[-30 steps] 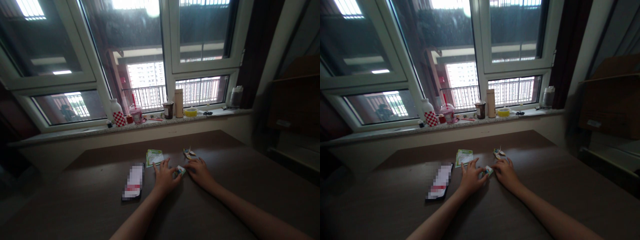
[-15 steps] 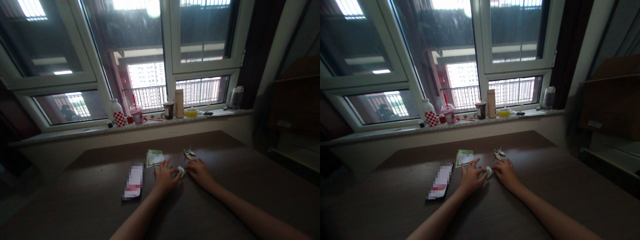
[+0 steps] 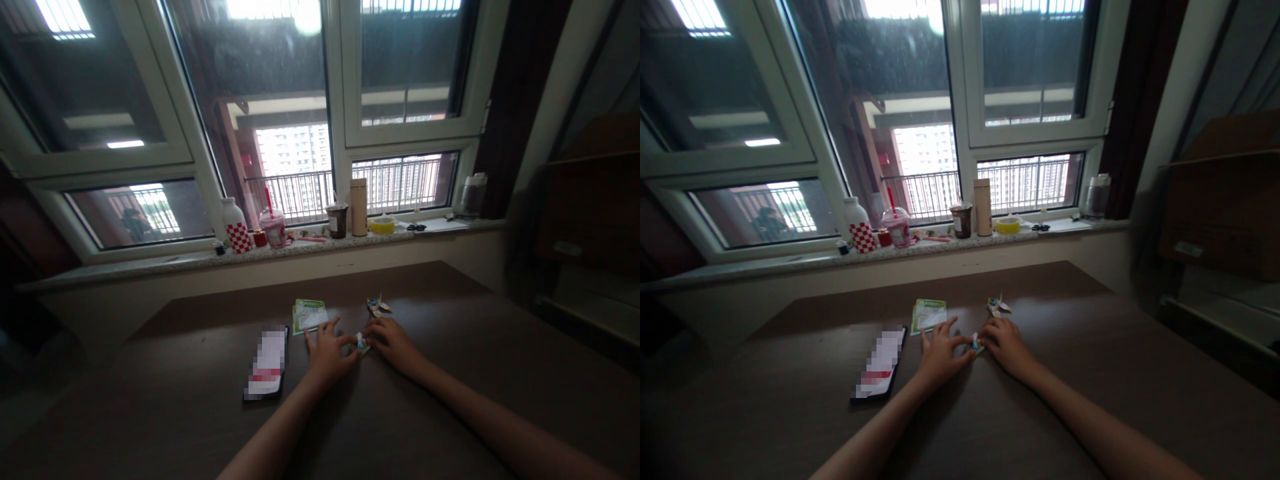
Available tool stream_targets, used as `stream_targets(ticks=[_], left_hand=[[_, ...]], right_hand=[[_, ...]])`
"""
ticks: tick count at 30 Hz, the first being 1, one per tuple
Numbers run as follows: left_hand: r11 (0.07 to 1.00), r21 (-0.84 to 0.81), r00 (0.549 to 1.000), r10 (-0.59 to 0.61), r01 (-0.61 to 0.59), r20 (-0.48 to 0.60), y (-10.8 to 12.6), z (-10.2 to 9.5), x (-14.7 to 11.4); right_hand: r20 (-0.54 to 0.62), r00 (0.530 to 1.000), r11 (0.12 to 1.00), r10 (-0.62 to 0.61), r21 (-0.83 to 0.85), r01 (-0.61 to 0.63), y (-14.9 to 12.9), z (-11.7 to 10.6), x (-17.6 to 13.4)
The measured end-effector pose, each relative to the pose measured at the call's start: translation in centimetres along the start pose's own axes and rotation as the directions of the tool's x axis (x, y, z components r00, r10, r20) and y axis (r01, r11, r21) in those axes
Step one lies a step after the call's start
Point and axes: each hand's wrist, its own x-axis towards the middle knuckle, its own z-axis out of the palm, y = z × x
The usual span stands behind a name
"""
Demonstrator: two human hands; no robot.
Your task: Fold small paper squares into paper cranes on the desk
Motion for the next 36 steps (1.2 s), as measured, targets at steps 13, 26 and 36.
stream_targets(ticks=[13, 26, 36], left_hand=[[1.000, -0.012, 1.000, 0.016, -0.016, 0.012, 0.3, 0.1, -0.1], [1.000, 0.008, 0.997, 0.009, -0.009, 0.077, 0.2, -0.3, 0.0], [0.999, 0.032, 1.000, -0.027, 0.027, 0.013, 0.3, -0.3, -0.2]], right_hand=[[0.053, 0.982, 0.981, 0.184, -0.069, -0.180, -0.3, 0.2, 0.6], [-0.037, 0.992, 0.979, 0.119, -0.161, -0.123, -1.6, 0.8, 0.2], [0.000, 1.000, 0.977, -0.011, -0.212, 0.010, -2.7, -0.6, -0.7]])
